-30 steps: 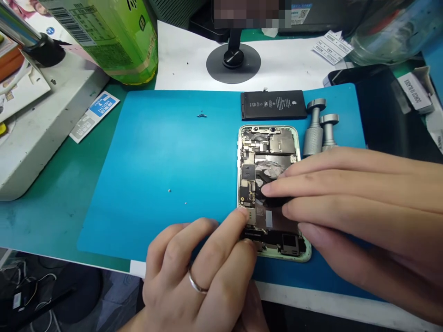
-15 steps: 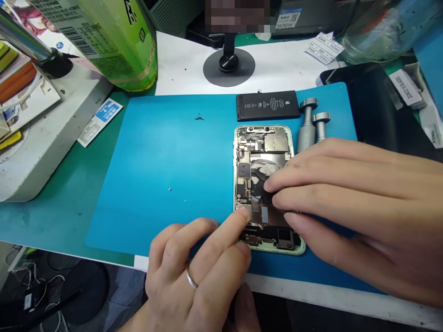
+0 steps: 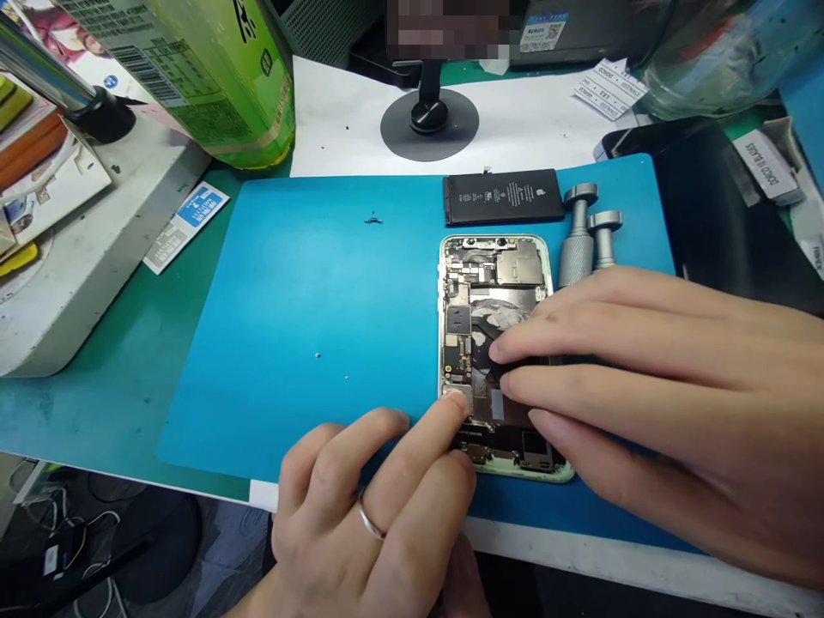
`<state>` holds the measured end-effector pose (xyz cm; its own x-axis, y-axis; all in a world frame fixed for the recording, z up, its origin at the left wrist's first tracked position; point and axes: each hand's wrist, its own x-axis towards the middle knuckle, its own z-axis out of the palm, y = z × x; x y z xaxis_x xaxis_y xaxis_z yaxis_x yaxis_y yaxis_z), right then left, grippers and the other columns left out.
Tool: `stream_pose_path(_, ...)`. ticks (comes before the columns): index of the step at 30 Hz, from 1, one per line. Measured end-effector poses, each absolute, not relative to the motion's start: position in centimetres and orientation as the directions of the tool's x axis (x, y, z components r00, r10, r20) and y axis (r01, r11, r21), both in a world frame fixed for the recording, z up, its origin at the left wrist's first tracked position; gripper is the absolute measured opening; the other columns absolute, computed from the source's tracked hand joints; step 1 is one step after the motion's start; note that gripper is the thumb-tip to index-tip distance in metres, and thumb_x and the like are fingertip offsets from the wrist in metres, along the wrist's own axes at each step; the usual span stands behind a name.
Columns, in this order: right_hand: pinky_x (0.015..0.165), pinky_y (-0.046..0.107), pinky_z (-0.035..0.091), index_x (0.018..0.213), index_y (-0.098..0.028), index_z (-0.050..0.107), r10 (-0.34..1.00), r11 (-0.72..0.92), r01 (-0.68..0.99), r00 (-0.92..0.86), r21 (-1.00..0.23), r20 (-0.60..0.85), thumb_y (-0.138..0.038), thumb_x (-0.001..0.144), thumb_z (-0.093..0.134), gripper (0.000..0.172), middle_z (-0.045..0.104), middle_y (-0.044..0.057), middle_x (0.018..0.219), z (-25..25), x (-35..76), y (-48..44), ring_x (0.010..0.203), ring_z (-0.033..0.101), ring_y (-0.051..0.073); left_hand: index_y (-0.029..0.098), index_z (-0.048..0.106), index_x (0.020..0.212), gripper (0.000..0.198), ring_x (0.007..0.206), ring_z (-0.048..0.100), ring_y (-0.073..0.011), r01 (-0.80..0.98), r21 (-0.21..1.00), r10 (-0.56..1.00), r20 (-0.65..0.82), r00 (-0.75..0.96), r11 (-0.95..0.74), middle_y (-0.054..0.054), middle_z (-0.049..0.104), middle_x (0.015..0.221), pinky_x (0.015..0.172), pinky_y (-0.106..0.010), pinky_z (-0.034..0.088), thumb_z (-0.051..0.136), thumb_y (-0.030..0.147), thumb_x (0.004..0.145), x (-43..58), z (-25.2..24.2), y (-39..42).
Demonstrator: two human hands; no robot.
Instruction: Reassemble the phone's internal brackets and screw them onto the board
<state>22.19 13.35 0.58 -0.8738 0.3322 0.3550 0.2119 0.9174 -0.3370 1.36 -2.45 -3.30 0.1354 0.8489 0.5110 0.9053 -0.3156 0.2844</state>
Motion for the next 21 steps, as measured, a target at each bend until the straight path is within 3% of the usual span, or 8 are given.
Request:
stream_pose_path(9,0.115,0.04,0.046,0.121,-0.022,0.073,0.242,0.955,0.173,-0.926,-0.242,0.289,-0.019,0.104,0.059,0.022,0.061,0.003,0.144,0.37,22.38,13.7,0.135,0.056,0.022,0.023,0.069,0.109,0.019,0.106,0.063,-0.0251,0.913,0.233,0.845,0.502,0.182,-0.335,0.002,0.082,0.132,0.088,-0.042,0.042,0.058,0.024,0.094,1.13,-3.04,-2.28)
stream_pose_path(21,0.109,0.043,0.052,0.124,-0.022,0.074,0.27,0.941,0.186,-0.917,-0.283,0.295,-0.015,0.102,0.06,0.027,0.061,0.005,0.146,0.2,22.29,13.58,0.137,0.057,0.025,0.023,0.068,0.109,0.018,0.104,0.064,-0.0248,0.921,0.228,0.847,0.507,0.164,-0.315,0.002,0.084,0.128,0.087,-0.043,0.04,0.054,0.025,0.098,1.41,-3.06,-2.32)
